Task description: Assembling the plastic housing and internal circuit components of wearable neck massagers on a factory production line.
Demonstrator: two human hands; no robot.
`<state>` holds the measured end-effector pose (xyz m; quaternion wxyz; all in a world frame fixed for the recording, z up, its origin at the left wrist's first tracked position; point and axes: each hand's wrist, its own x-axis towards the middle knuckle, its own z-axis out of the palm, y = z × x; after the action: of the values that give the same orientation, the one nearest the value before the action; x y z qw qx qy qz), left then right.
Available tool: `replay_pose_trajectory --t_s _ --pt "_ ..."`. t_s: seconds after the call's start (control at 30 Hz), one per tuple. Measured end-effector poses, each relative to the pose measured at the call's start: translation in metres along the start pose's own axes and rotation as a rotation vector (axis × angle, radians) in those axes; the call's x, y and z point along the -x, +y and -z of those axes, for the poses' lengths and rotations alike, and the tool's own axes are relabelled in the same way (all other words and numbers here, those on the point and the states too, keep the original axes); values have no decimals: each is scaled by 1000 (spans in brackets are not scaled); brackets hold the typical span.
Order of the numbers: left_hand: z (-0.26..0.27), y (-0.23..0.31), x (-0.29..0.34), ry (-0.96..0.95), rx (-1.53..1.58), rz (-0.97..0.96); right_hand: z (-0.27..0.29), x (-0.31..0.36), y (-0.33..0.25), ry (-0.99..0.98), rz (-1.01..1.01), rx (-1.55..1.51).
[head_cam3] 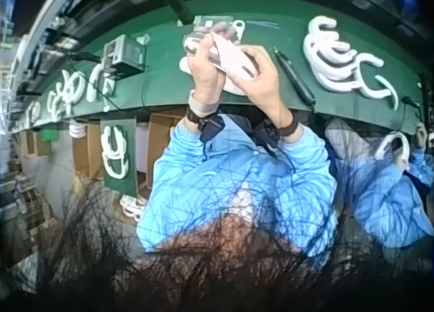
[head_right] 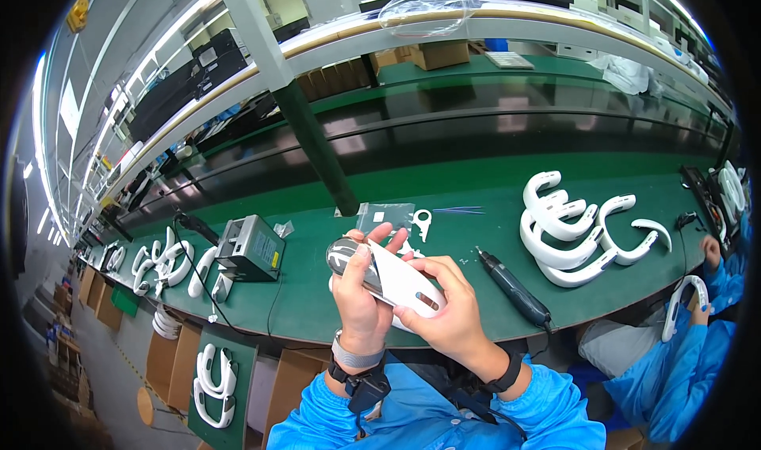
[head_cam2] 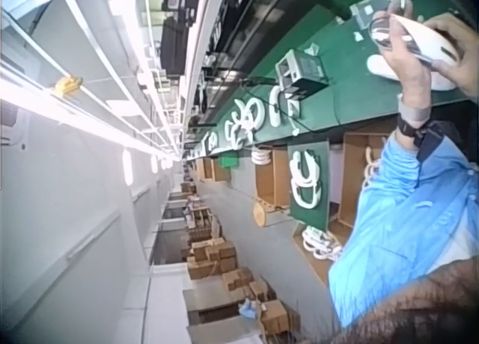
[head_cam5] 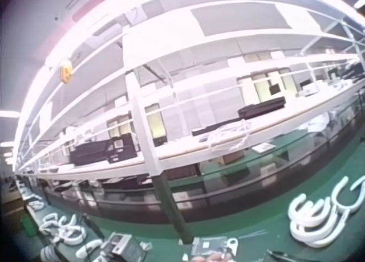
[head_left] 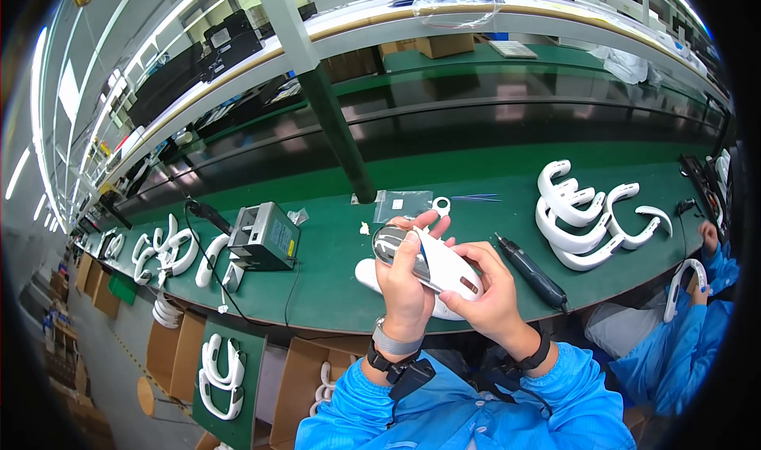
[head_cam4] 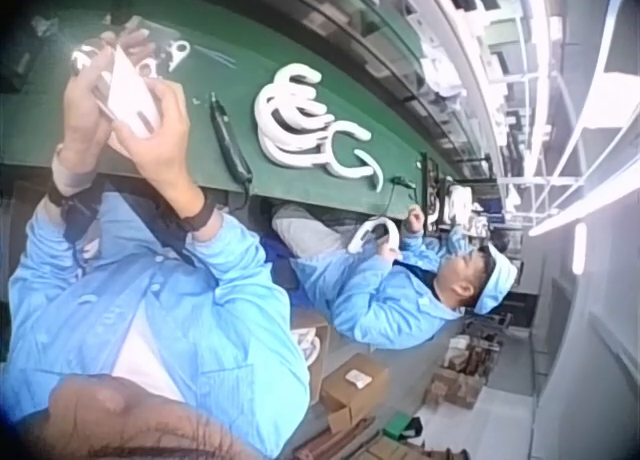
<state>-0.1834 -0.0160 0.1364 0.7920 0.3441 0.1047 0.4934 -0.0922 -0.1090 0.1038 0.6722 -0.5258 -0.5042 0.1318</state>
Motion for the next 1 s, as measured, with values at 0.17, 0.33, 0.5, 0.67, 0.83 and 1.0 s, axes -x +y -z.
replay_pose_trajectory --t_s 0.17,0.33,0.5,0.67,0.83,1.0 --pt "-5 7 -1 120 66 -1 4 15 2 -42 -134 -103" --pt "-4 15 -12 165 216 87 14 18 1 -241 -260 -39" --pt "0 17 -10 -26 211 130 22 15 -13 -330 -339 -184" --pt "-10 16 -4 -11 185 149 31 27 -3 -441 -608 -382" --pt "-5 19 -2 -69 201 200 34 21 -5 -606 -506 -386" --pt "-16 29 -1 -146 270 304 30 19 -1 -913 -458 -430"
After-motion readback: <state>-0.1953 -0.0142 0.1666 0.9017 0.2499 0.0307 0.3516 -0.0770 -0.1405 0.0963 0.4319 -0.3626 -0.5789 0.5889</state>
